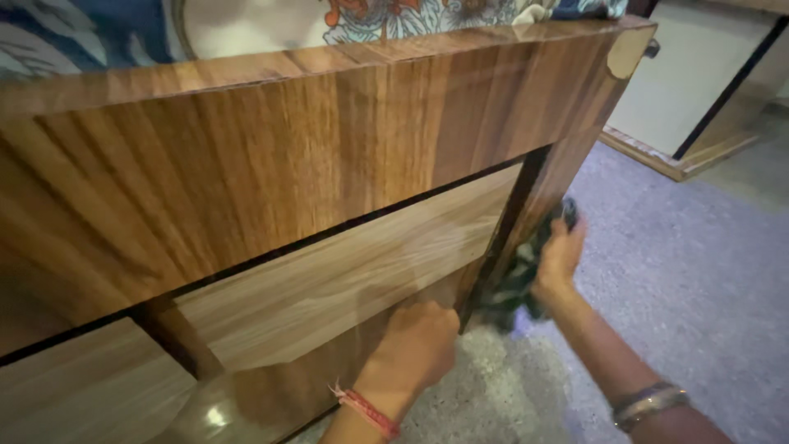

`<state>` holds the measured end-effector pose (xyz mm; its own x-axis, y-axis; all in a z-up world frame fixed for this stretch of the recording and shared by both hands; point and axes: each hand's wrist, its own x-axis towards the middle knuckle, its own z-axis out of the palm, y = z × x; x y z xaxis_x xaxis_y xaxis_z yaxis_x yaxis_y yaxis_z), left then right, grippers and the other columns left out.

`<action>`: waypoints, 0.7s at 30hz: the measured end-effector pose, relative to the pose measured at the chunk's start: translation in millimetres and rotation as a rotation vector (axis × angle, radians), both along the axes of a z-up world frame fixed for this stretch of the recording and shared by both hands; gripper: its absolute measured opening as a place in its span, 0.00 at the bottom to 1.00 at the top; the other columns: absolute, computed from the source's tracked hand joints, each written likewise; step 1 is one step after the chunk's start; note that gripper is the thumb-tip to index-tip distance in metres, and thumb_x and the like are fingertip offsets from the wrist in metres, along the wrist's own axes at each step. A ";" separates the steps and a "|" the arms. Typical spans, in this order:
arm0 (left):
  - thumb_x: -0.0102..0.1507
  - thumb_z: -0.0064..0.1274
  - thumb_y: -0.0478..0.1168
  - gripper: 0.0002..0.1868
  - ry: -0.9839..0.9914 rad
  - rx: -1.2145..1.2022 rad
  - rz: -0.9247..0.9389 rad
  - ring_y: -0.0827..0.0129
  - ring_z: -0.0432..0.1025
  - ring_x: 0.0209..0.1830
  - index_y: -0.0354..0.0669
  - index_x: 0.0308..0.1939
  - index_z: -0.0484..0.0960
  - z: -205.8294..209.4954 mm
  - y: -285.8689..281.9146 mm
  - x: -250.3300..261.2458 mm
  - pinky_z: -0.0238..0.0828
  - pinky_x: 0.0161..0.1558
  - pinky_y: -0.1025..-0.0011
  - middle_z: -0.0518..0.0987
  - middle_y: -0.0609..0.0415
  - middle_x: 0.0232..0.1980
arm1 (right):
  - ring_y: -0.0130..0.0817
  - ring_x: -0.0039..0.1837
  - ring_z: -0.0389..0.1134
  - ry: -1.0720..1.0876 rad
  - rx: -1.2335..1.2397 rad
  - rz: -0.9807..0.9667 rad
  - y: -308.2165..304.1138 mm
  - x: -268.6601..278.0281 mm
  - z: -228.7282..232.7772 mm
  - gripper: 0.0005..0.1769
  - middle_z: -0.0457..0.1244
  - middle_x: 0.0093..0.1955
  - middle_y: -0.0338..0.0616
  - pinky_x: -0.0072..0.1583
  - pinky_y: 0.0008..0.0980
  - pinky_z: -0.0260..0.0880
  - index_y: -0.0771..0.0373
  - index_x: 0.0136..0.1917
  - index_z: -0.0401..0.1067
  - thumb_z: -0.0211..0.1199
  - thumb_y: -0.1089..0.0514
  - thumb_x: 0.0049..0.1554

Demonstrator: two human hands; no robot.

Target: The person wipes the wooden bed frame with a cloth, moving along the side and lower panels. The person uses a dark green cloth to wipe the bed frame surfaces in a bedroom.

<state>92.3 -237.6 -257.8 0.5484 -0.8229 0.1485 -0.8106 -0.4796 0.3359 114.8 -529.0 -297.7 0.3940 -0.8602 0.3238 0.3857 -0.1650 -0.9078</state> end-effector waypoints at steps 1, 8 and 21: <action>0.58 0.49 0.32 0.09 -0.004 -0.022 0.002 0.44 0.79 0.40 0.38 0.34 0.87 -0.5 1.3 -1.5 0.76 0.44 0.51 0.83 0.36 0.37 | 0.40 0.66 0.63 -0.008 -0.142 -0.042 9.8 -13.4 24.4 0.28 0.62 0.68 0.44 0.67 0.38 0.64 0.56 0.75 0.58 0.57 0.54 0.62; 0.58 0.48 0.32 0.11 0.066 0.057 -0.028 0.43 0.79 0.45 0.39 0.40 0.86 27.6 -15.7 -23.8 0.76 0.47 0.51 0.83 0.35 0.42 | 0.56 0.71 0.61 0.078 -1.485 -0.451 97.3 -81.1 122.1 0.30 0.60 0.71 0.54 0.72 0.48 0.62 0.63 0.63 0.74 0.69 0.67 0.45; 0.58 0.51 0.33 0.11 -0.002 -0.042 0.032 0.43 0.77 0.49 0.40 0.42 0.85 96.8 24.2 -58.6 0.74 0.52 0.51 0.81 0.35 0.47 | 0.50 0.58 0.67 0.290 -1.655 -0.516 89.6 -83.8 138.2 0.19 0.66 0.61 0.49 0.56 0.48 0.68 0.59 0.51 0.79 0.68 0.63 0.44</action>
